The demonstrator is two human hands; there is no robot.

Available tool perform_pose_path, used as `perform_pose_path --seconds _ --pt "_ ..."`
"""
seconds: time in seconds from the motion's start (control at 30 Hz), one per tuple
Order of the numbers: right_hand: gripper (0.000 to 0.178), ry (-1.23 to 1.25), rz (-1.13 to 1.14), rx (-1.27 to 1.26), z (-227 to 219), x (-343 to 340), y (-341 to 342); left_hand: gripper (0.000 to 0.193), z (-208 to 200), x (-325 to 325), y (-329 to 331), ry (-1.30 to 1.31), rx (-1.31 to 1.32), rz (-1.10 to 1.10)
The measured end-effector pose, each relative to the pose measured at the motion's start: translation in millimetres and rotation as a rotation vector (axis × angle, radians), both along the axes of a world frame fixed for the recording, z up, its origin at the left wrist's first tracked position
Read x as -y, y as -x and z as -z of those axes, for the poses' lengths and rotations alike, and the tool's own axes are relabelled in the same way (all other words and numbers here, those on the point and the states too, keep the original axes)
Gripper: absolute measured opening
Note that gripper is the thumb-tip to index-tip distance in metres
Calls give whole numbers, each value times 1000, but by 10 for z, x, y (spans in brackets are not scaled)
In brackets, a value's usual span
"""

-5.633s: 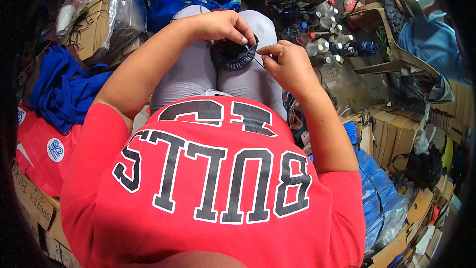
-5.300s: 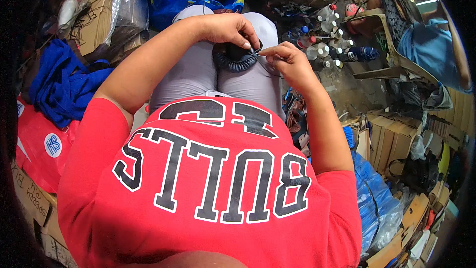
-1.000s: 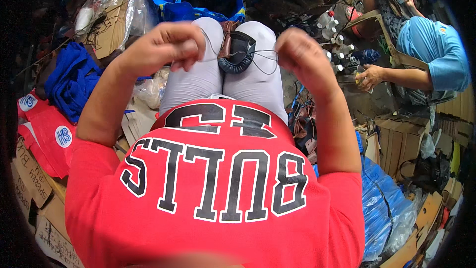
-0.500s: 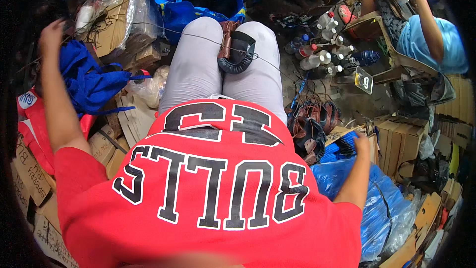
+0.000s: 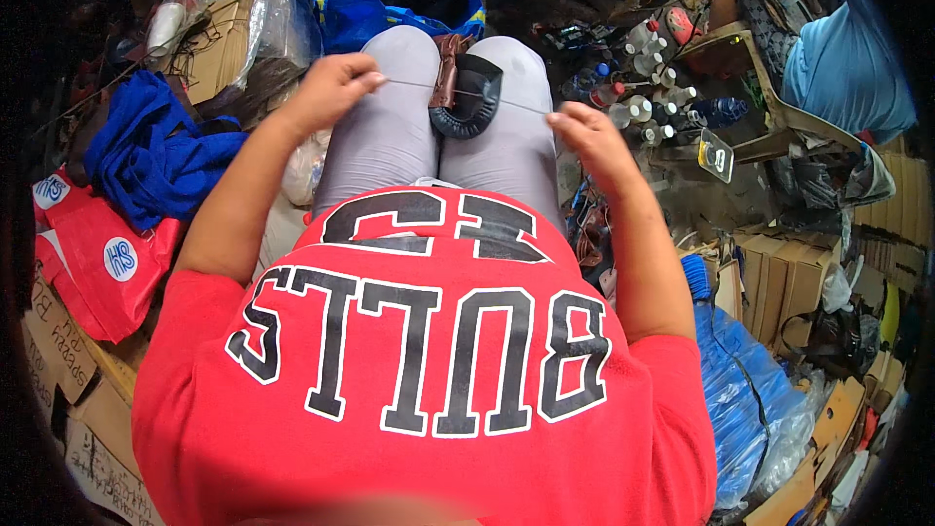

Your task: Stitching or sewing a shoe component by hand using a needle and thread.

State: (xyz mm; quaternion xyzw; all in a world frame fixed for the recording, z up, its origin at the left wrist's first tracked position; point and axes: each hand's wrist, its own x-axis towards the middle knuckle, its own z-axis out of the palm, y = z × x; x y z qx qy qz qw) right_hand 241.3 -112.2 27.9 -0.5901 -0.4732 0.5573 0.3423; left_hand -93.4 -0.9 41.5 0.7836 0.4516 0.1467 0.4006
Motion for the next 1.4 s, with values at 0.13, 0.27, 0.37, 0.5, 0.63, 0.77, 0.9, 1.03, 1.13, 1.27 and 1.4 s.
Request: perform_pose_path --seconds 0.13,0.27,0.37,0.5,0.63,0.77,0.9,1.03,1.13,1.27,1.4 --pt "23 131 120 -44 115 147 -357 23 174 -173 196 94 204 -64" --pt "34 25 82 119 18 61 -360 29 83 -185 -127 -195 260 -30" --pt "29 -109 -18 192 -42 -165 -145 30 -14 -111 -622 -122 294 352" --pt "13 -355 -134 331 -74 -421 101 23 -32 -126 -1039 137 157 312" --pt "13 -322 -229 342 -110 -491 153 23 25 -257 -1111 156 42 437" --pt "15 -300 -275 278 -103 -512 136 23 85 -313 -1110 329 57 436" --pt "15 -301 -289 255 -10 -514 168 22 156 -281 -1110 495 227 389" --pt "12 -321 -199 153 116 -380 264 24 221 -251 -1060 615 288 331" --pt "15 -392 -16 144 175 -221 353 27 249 -244 -1013 757 369 306" --pt "19 -587 -46 386 125 -88 413 31 262 -249 -990 782 313 355" --pt "18 -580 -121 461 -49 -82 431 35 257 -260 -995 648 226 472"
